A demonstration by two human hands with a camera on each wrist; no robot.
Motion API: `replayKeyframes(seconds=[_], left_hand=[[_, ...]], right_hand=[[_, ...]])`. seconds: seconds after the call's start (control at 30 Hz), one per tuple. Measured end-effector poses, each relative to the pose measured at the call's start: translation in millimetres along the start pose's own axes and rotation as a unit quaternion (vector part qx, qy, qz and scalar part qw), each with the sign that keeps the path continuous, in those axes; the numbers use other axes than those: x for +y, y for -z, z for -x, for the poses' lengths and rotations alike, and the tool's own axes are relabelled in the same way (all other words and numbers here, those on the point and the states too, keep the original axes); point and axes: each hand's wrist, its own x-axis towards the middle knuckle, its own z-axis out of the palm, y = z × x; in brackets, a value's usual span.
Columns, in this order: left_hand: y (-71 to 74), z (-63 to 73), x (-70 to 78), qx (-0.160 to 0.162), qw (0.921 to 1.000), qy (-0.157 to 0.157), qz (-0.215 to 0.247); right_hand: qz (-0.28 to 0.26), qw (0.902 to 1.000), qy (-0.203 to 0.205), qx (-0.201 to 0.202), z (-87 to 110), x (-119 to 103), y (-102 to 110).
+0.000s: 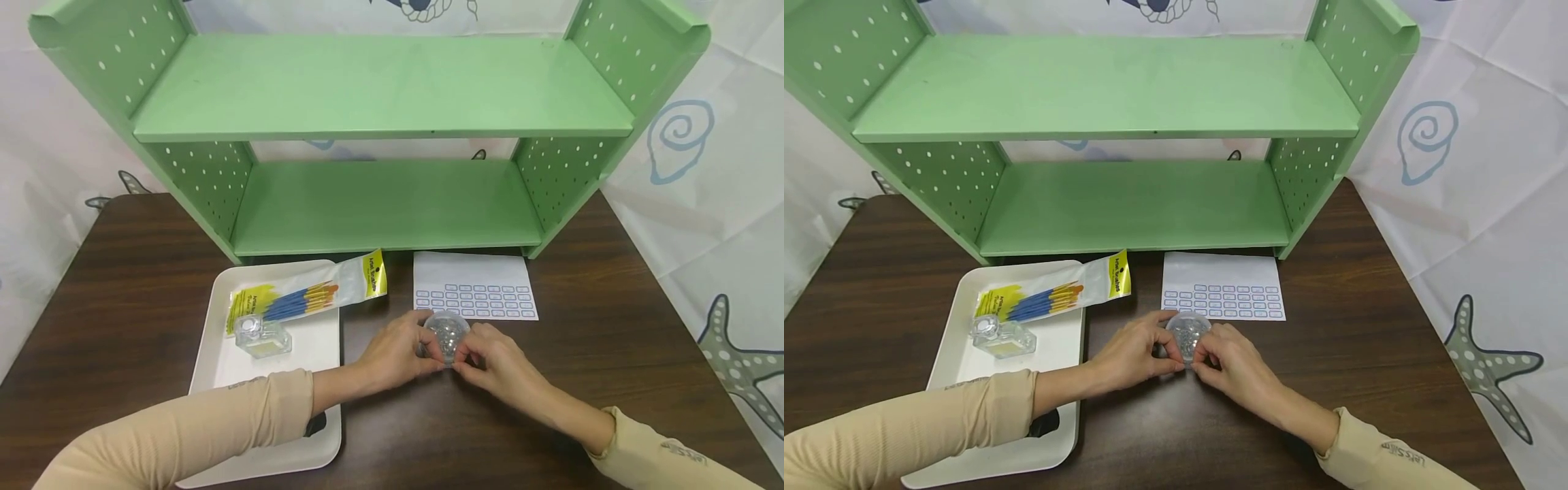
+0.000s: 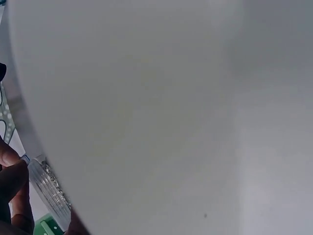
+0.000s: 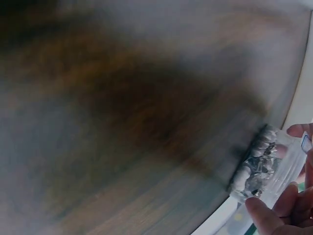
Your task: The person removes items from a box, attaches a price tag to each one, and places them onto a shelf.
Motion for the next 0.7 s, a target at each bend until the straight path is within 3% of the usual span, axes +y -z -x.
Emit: replayKeyframes(seconds=[0.7], left_hand=[[-2.1,-3.3,-7.8,0.033,0.9986,-0.002,-0.040]], right_hand=[[0.050,0.9961,0.065,0.032,-7.7,8,-12]])
